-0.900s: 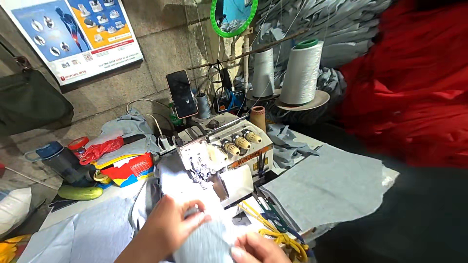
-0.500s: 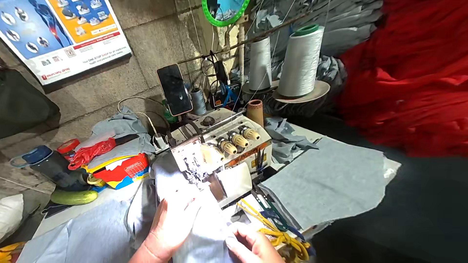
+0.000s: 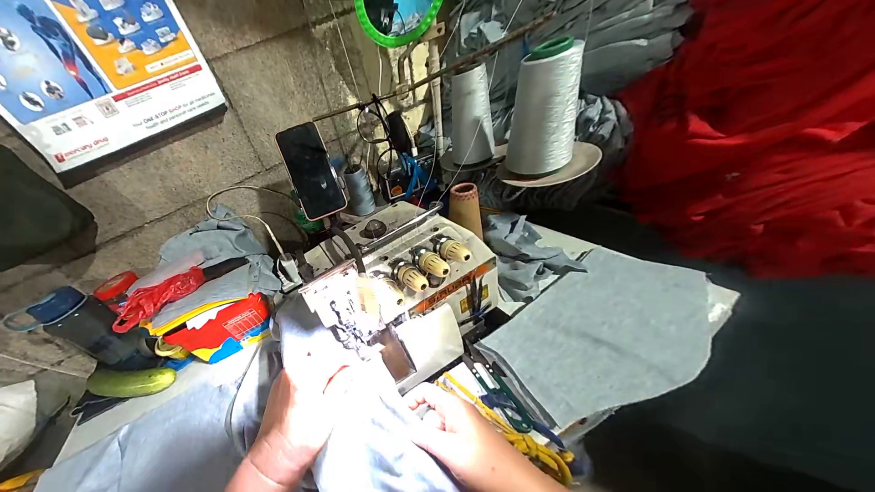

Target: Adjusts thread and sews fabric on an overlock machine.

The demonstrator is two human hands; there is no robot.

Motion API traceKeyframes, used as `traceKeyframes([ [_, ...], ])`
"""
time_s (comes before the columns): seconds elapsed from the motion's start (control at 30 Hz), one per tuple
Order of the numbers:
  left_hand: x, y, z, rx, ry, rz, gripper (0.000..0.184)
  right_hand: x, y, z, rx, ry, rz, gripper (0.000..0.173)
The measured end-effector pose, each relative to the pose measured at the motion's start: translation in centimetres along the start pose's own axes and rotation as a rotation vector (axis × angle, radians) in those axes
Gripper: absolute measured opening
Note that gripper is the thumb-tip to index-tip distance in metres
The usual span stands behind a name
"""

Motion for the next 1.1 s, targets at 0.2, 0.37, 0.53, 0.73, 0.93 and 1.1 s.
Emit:
traceKeyframes([
  [0.2,-1.0,-1.4,-1.7,0.071,-0.096,0.133,0.015,-0.7,0.5,-0.1,0.087,0.033,0.036,0.016],
  [0.37,-0.1,-0.2,-1.4,-0.034,-0.035,-0.119,0.020,1.4,0.5,-0.1,0.043,0.067,0.108,0.016],
  [0.53,1.1,1.2,-1.0,-0.248,-0.086,-0.137,0.024,4.1,-1.2,-0.1,0.221,0.241,0.251,0.021],
  [0.73,-0.4,-0.4,-1.3,-0.175,-0.110,0.040,0.023,4.0,-2.6,0.0,0.150,0.287,0.283,0.015],
  [0.93,0.3,1.2,-1.0,-0.181,-0.055,-0.156,0.024,4.9,-1.7,-0.6,0.057,0.304,0.342,0.020],
  [1.1,0.6,0.7,-1.0,-0.221,-0.107,-0.066,0.024,5.4,-1.4,0.0,-0.004,0.324,0.379,0.018],
])
Point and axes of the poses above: each hand's wrist, its own x-axis away from the middle knuckle, its own z-axis out of the back of the hand, y = z × x, the point moved 7 cm from there along -x, towards the middle knuckle, and after that the axes turned 4 degrees about x, right-handed, at the moved point
